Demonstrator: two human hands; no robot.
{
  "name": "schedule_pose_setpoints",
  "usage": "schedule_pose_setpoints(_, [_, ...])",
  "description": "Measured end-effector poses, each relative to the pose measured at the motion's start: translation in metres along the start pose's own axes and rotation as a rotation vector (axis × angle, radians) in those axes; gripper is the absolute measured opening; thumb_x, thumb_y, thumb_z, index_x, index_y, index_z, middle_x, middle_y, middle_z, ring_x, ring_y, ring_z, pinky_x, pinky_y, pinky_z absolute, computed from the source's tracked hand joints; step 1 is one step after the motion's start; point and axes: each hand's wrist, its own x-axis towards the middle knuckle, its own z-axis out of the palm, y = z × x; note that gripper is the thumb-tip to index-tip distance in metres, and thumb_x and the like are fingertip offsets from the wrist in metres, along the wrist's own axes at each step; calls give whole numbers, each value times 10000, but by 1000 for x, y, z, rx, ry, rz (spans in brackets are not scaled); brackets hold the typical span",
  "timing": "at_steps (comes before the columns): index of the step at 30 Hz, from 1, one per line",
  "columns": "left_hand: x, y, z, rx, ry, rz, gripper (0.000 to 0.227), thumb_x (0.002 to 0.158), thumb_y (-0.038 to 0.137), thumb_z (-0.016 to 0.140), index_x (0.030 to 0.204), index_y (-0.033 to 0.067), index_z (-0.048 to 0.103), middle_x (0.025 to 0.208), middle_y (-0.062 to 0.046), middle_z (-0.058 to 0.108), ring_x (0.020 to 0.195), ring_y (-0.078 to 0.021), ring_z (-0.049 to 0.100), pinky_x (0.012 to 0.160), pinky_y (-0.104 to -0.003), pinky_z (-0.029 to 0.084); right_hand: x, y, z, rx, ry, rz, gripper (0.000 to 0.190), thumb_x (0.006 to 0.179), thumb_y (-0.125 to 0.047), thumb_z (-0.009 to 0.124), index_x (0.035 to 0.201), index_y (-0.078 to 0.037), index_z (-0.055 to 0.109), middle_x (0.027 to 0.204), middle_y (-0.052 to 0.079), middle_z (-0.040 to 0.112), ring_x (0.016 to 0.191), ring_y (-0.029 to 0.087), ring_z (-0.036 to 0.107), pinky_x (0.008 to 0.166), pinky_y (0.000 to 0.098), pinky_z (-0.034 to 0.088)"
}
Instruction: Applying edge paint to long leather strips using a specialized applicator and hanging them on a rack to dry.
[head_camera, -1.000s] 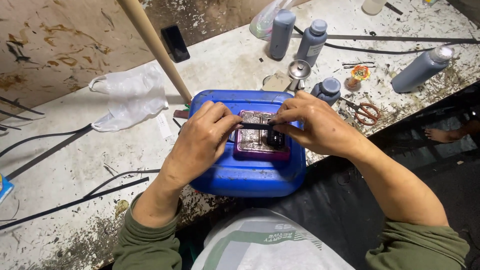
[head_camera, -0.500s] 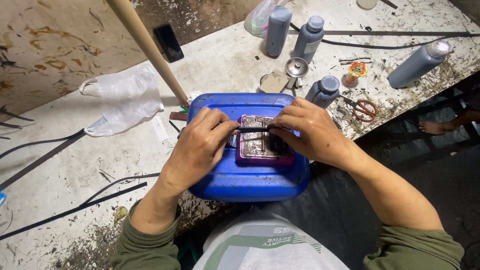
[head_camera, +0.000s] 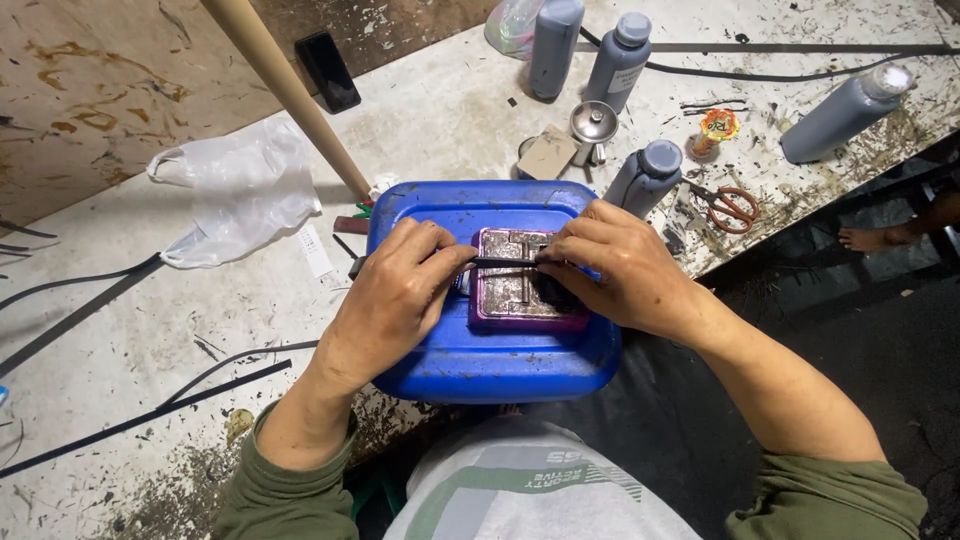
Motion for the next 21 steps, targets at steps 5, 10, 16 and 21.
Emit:
schedule_pose_setpoints(5, [1,2,5,-5,-14,14,146,965,19,637,1064,90,715,913,-56,585,881,-258,610,816,-373,546,-5,3,-4,-20,29,-27,62,871,-59,793,877,-66,732,826,70,698,767,272,625,677,371,521])
schedule_pose_setpoints(10, [8,5,20,-46,-53,34,226,927,-10,630,1123,74,703,990,-96,583,937,-302,595,846,-402,550,-22,9,-11,-78,21,-15,74,881,-79,789,885,-74,715,869,67,700,797,282,631,693,386,528])
schedule_pose_setpoints(16, [12,11,34,-68,-50,57,256,915,-15,643,1151,62,708,1021,-110,564,967,-311,582,865,-407,551,-38,12,-16,-143,41,-4,82,867,-80,795,891,-81,717,883,67,704,810,285,639,699,394,526])
schedule_pose_setpoints(21, [17,14,40,-99,-25,47,211,936,7,638,1130,57,705,1004,-99,571,962,-284,596,861,-377,559,-50,15,-21,-178,54,-2,98,844,-55,804,889,-74,719,888,83,705,823,299,644,709,404,530])
